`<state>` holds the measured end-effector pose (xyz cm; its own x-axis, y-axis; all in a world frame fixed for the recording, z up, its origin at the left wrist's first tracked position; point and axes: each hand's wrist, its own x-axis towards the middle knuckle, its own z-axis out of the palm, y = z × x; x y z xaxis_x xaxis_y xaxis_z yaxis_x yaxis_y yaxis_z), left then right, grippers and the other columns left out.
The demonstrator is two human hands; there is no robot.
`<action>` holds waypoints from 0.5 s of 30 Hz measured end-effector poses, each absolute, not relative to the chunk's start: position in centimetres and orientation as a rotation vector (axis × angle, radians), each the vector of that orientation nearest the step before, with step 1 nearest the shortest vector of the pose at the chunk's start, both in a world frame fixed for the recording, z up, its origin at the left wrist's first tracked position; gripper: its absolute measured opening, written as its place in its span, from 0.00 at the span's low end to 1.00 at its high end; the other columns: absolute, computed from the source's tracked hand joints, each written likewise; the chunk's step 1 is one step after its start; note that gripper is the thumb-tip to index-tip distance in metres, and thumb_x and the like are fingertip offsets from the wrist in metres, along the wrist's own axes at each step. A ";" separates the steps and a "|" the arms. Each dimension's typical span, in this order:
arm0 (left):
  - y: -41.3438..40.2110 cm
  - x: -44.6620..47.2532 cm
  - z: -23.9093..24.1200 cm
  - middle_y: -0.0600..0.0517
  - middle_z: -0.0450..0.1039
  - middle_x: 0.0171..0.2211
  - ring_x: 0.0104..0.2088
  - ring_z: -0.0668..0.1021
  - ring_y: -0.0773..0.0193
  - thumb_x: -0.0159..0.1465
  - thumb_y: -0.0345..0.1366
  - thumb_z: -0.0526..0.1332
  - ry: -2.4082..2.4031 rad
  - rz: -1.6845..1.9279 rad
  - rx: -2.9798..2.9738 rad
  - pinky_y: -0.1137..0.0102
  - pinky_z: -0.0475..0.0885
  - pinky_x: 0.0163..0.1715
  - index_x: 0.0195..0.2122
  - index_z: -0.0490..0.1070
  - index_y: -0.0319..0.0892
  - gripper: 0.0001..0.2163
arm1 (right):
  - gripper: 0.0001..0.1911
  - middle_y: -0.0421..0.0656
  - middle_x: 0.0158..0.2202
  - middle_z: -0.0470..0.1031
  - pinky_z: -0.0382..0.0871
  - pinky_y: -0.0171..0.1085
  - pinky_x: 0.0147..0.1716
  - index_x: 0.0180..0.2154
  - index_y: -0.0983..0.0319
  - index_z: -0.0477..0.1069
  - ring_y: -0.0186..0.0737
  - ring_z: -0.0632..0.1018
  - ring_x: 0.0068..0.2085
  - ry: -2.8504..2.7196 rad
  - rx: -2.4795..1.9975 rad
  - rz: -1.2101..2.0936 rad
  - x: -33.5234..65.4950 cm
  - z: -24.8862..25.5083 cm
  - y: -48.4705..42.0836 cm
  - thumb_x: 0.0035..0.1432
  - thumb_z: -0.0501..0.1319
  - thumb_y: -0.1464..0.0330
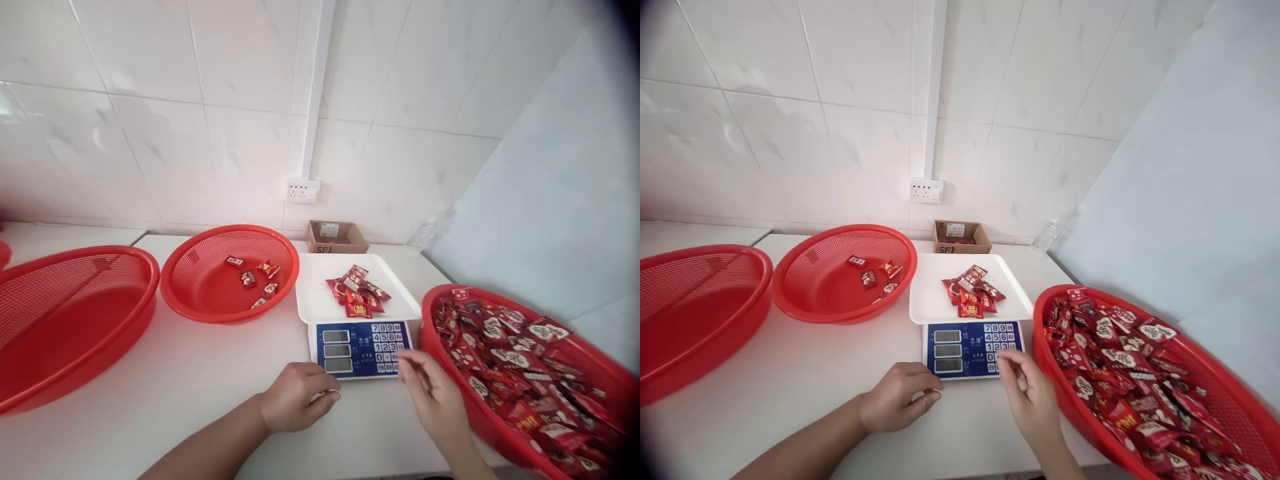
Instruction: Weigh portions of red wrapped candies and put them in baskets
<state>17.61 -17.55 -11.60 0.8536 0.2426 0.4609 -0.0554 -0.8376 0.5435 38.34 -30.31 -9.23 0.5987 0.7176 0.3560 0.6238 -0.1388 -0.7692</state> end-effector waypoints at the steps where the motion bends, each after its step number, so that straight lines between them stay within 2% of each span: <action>1: -17.6 17.6 -11.6 0.50 0.76 0.29 0.29 0.76 0.66 0.64 0.34 0.52 0.110 0.729 2.456 0.74 0.70 0.30 0.37 0.70 0.42 0.08 | 0.16 0.40 0.20 0.70 0.68 0.33 0.23 0.31 0.60 0.70 0.37 0.71 0.23 -1.062 -1.827 0.250 37.9 -10.7 -31.2 0.54 0.54 0.54; 3: -17.6 17.5 -11.6 0.50 0.75 0.28 0.28 0.76 0.66 0.64 0.34 0.52 0.091 0.795 2.435 0.74 0.70 0.29 0.37 0.70 0.41 0.08 | 0.18 0.37 0.17 0.65 0.66 0.32 0.20 0.25 0.60 0.68 0.35 0.69 0.20 -1.031 -1.830 0.407 37.1 -13.3 -32.4 0.54 0.53 0.53; 6: -16.8 17.0 -10.8 0.49 0.75 0.29 0.29 0.75 0.66 0.64 0.32 0.53 0.221 1.025 2.425 0.73 0.70 0.30 0.38 0.70 0.41 0.07 | 0.19 0.38 0.19 0.68 0.67 0.31 0.23 0.22 0.60 0.67 0.35 0.70 0.22 -1.083 -1.841 0.467 36.1 -15.2 -32.8 0.53 0.54 0.53; 10: -13.2 15.6 -8.2 0.46 0.73 0.39 0.41 0.74 0.60 0.64 0.34 0.52 0.807 1.289 2.491 0.66 0.70 0.42 0.44 0.68 0.42 0.10 | 0.18 0.40 0.23 0.74 0.69 0.31 0.26 0.25 0.59 0.71 0.38 0.74 0.26 -1.177 -1.813 0.527 35.9 -14.7 -32.7 0.51 0.55 0.53; 12: -10.9 14.4 -6.6 0.45 0.69 0.48 0.49 0.70 0.56 0.63 0.36 0.53 1.171 1.152 2.585 0.61 0.65 0.49 0.49 0.65 0.43 0.14 | 0.18 0.40 0.24 0.76 0.71 0.31 0.26 0.25 0.59 0.72 0.39 0.76 0.27 -1.185 -1.799 0.541 36.1 -14.6 -32.7 0.50 0.56 0.52; 15: -7.8 11.9 -4.5 0.44 0.57 0.59 0.61 0.55 0.51 0.63 0.41 0.53 1.628 0.653 2.645 0.56 0.53 0.58 0.57 0.59 0.43 0.22 | 0.18 0.40 0.24 0.76 0.71 0.30 0.26 0.25 0.58 0.72 0.39 0.77 0.28 -1.151 -1.789 0.534 36.4 -15.1 -33.0 0.48 0.56 0.50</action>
